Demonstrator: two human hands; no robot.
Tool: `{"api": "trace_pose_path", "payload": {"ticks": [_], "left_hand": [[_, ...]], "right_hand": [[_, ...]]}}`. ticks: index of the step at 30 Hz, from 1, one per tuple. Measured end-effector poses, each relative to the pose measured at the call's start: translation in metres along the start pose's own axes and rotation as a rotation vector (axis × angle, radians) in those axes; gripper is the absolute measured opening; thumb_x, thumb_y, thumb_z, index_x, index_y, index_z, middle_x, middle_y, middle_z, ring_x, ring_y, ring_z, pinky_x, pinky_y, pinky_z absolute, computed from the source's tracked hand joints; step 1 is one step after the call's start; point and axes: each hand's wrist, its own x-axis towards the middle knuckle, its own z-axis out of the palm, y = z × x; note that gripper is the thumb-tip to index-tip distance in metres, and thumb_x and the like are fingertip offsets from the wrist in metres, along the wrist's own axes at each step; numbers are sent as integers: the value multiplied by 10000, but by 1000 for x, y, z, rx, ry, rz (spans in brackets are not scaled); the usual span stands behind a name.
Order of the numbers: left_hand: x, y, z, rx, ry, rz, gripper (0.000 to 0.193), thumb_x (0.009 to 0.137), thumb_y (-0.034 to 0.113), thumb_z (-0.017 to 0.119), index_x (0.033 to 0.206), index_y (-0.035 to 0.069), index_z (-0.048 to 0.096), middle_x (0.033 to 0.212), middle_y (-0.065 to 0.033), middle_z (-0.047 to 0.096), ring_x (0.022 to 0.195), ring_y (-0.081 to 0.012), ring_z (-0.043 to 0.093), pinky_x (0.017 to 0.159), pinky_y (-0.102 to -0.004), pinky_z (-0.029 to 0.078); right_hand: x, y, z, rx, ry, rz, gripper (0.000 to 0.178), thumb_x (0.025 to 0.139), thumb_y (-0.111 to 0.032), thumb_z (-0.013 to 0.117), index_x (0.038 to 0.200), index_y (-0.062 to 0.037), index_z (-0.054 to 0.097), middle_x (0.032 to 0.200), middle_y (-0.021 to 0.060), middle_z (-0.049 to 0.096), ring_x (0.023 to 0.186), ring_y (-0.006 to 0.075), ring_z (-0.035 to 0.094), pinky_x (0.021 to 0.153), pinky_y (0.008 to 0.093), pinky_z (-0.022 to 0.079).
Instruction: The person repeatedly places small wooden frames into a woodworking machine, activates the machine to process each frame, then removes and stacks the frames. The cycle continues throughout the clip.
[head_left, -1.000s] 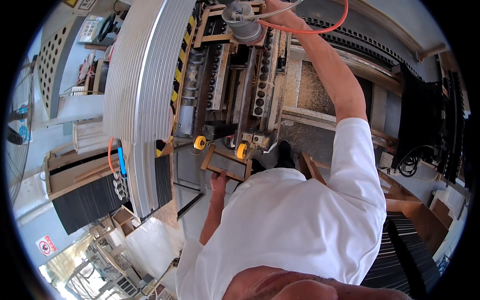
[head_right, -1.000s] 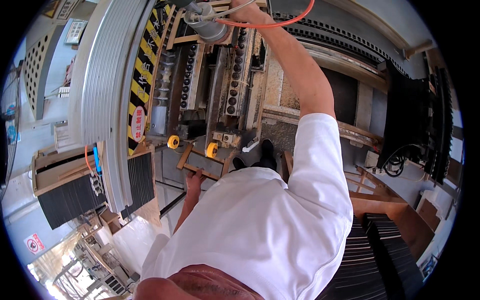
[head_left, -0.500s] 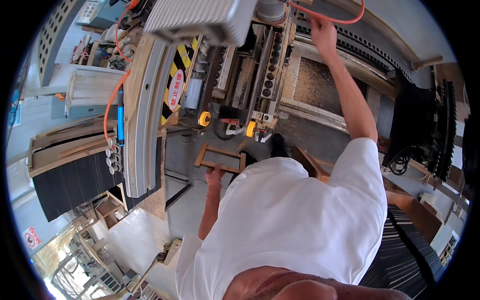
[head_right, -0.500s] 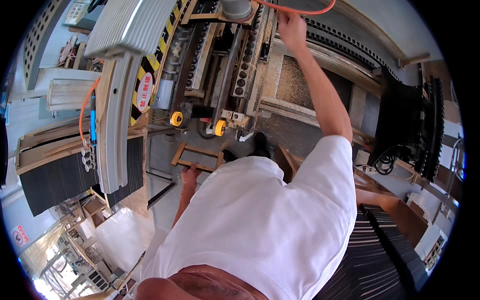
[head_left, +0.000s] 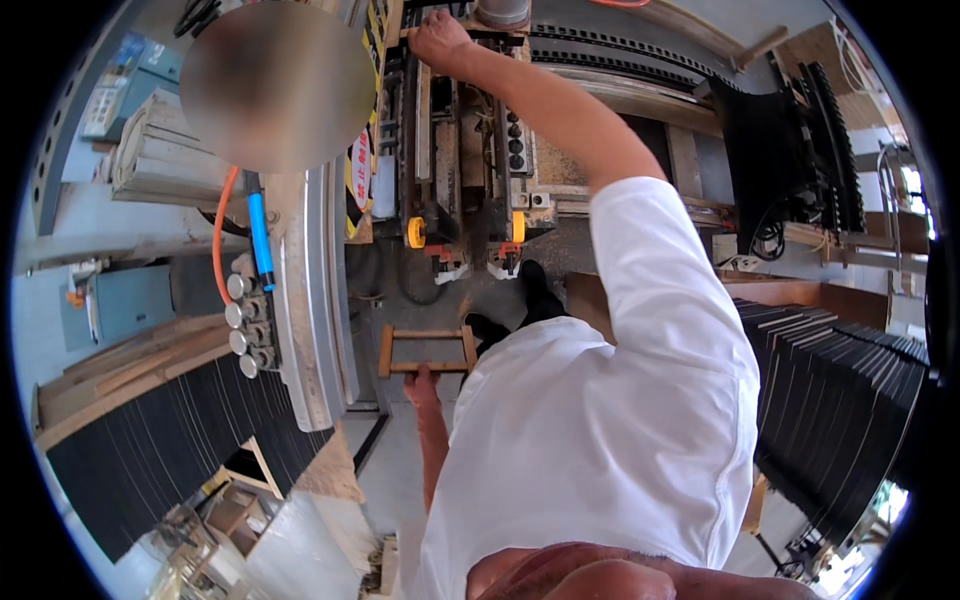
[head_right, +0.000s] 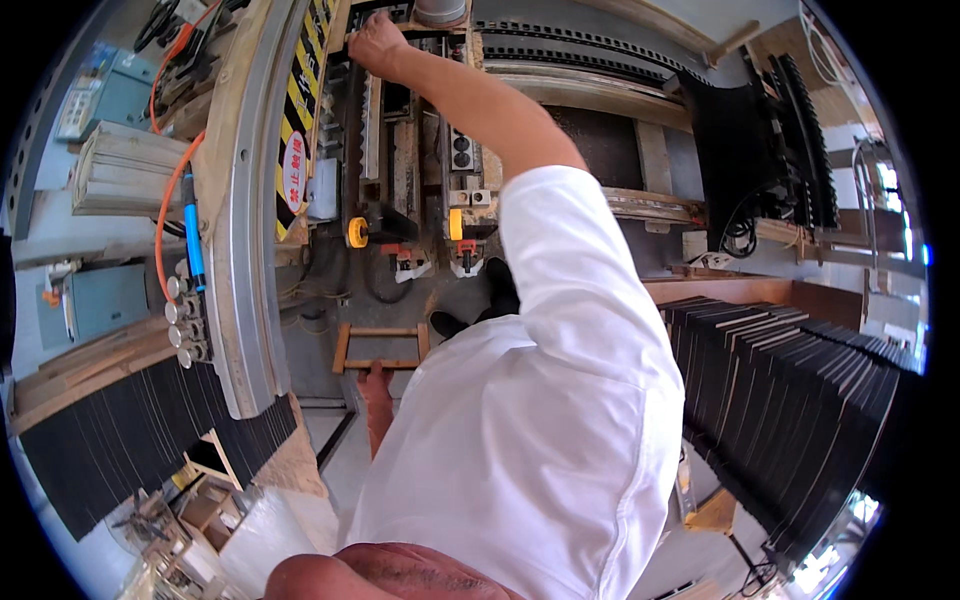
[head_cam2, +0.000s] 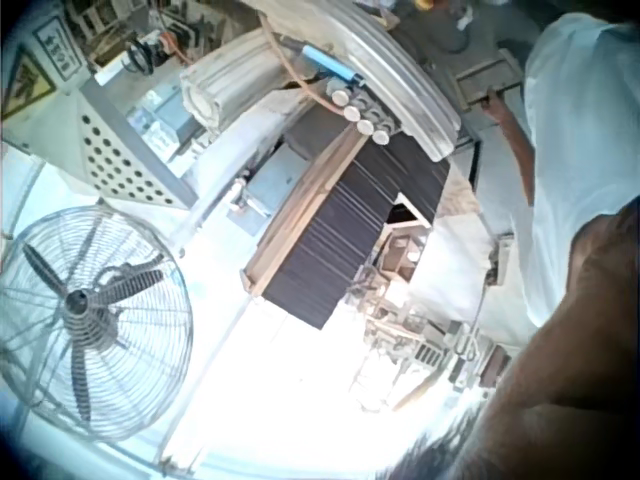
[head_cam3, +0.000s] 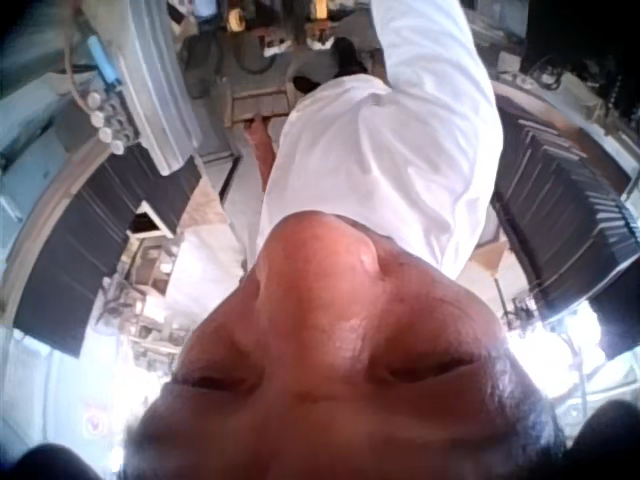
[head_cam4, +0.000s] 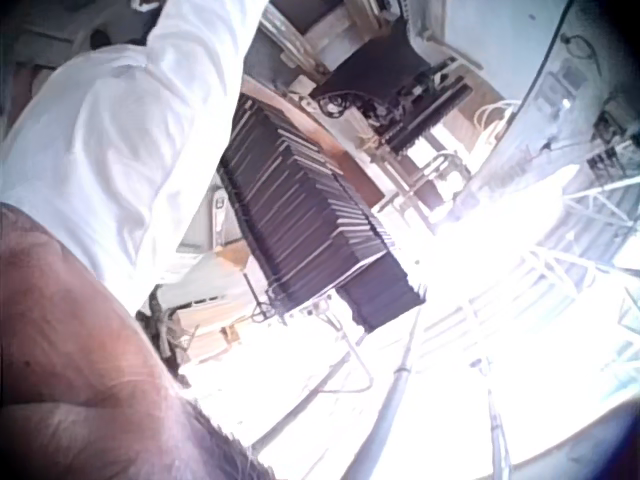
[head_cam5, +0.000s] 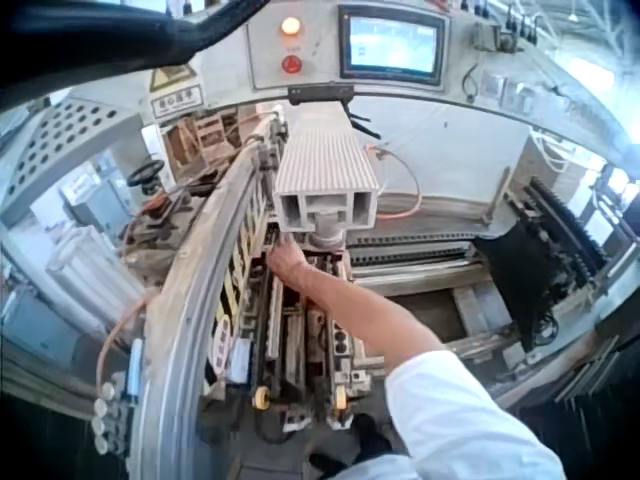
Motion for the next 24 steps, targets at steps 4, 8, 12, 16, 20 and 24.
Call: {"api": "trace_pose_path", "payload": {"ticks": [4, 8, 12, 16, 20, 24], "left_hand": [[-7, -7, -23, -107, 49, -38, 138, 827, 91, 652, 897, -21, 612, 760, -63, 602, 582, -152, 552, 517, -301, 476], [8, -35, -63, -226, 12, -102, 134, 825, 90, 651, 886, -28, 629, 712, -79, 605, 553, -185, 569, 493, -306, 477], [14, -15, -41, -158, 83, -158, 164, 829, 106, 659, 922, -26, 631, 796, -89, 631, 655, -203, 615, 558, -317, 517], [21, -1, -28, -104, 45, -149, 193, 827, 112, 661, 966, -17, 626, 887, -98, 638, 757, -210, 634, 658, -331, 557], [29, 6, -25, -59, -28, -120, 215, 818, 103, 670, 990, -14, 615, 922, -96, 635, 779, -216, 643, 717, -353, 582], [42, 5, -33, -40, -51, -140, 207, 821, 93, 673, 987, -13, 607, 926, -90, 632, 787, -216, 644, 721, -359, 587]], "right_hand": [[25, 14, 37, 100, -138, 155, 308, 815, -134, 681, 1101, -52, 604, 987, 119, 689, 949, 290, 655, 839, 502, 425], [41, 17, 43, 117, -93, 84, 255, 830, -131, 670, 1078, -187, 653, 943, 58, 697, 913, 264, 671, 792, 485, 457], [36, 31, 57, 188, -15, 81, 198, 826, -65, 636, 1002, -157, 640, 917, 84, 661, 886, 304, 652, 783, 497, 486], [43, 33, 55, 198, -140, 88, 234, 888, -141, 629, 1107, -222, 645, 1014, 35, 667, 950, 278, 649, 768, 486, 536], [40, 36, 54, 378, -6, 120, 210, 757, -14, 658, 922, -138, 699, 914, 128, 683, 909, 348, 656, 705, 489, 545], [60, 34, 60, -865, -381, -731, 293, 950, -255, 481, 1115, -89, 659, 1079, 72, 634, 1046, 276, 550, 895, 491, 439]]}}
